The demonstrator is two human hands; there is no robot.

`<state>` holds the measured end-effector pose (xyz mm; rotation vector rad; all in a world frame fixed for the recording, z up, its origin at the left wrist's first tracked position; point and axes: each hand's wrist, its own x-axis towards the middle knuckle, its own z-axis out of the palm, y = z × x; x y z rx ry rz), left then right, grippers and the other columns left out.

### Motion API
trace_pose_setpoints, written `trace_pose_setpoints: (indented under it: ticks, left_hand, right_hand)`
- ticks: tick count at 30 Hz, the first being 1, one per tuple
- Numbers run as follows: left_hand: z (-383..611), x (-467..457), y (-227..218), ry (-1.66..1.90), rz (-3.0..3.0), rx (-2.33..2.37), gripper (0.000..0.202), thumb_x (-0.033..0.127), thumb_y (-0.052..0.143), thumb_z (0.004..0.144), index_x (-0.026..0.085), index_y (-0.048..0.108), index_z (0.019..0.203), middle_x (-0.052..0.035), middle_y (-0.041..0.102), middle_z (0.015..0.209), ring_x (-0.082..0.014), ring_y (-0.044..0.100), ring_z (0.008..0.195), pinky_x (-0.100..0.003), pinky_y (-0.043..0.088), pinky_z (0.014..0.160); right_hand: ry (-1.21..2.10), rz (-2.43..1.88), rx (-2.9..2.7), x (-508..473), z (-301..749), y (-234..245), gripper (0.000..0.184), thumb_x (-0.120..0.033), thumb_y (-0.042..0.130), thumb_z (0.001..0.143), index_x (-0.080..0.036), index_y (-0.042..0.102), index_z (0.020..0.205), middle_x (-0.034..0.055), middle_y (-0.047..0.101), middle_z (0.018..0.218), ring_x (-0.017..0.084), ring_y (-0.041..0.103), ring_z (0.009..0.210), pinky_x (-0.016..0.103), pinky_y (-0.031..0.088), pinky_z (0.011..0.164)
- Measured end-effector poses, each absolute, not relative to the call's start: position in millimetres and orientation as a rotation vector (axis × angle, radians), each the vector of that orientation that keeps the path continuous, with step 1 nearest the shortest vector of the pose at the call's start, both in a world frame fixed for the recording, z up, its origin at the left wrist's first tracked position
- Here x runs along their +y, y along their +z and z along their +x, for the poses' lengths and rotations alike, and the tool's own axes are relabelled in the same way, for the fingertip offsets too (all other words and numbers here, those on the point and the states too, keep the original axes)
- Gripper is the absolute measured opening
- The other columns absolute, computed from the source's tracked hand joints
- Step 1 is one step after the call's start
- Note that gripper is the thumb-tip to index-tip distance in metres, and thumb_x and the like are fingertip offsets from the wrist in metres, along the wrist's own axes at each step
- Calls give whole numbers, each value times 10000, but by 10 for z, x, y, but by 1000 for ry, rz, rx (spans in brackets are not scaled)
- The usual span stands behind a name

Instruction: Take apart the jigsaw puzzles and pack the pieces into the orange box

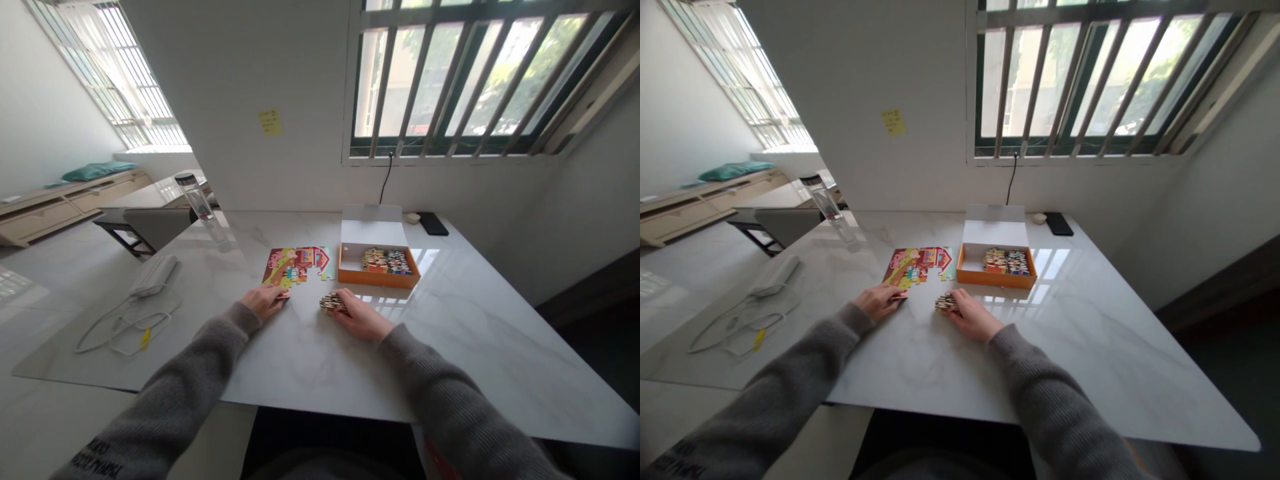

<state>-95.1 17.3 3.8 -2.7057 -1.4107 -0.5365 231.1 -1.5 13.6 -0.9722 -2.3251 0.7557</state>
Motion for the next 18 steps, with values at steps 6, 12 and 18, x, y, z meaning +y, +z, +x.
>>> trace_pose_setpoints:
  ticks: [6,12,18]
  left_hand:
    - [-908,45,125,-363,-2660,-1514,127,231,483,893,211,608,878,-56,684,867,-213,652,855,-318,526,781]
    - [-747,-107,94,-698,-2729,-1343,119,236,490,929,203,601,904,-69,685,937,-207,623,898,-366,508,863]
    - [-238,-176,185,-1155,-2495,-1328,183,242,555,913,228,663,766,-87,588,1106,-243,502,1041,-404,470,913]
  right_hand:
    - [755,-950,-2313,-9,2312,125,328,-222,538,914,-201,473,1234,110,558,1178,223,577,1057,364,458,948]
    - [747,-964,-2324,-18,2310,136,316,-234,525,924,-192,469,1232,112,558,1178,223,578,1042,365,463,935]
    - [744,-942,-2314,-6,2315,118,323,-212,541,916,-203,476,1232,106,565,1173,224,583,1047,372,463,936]
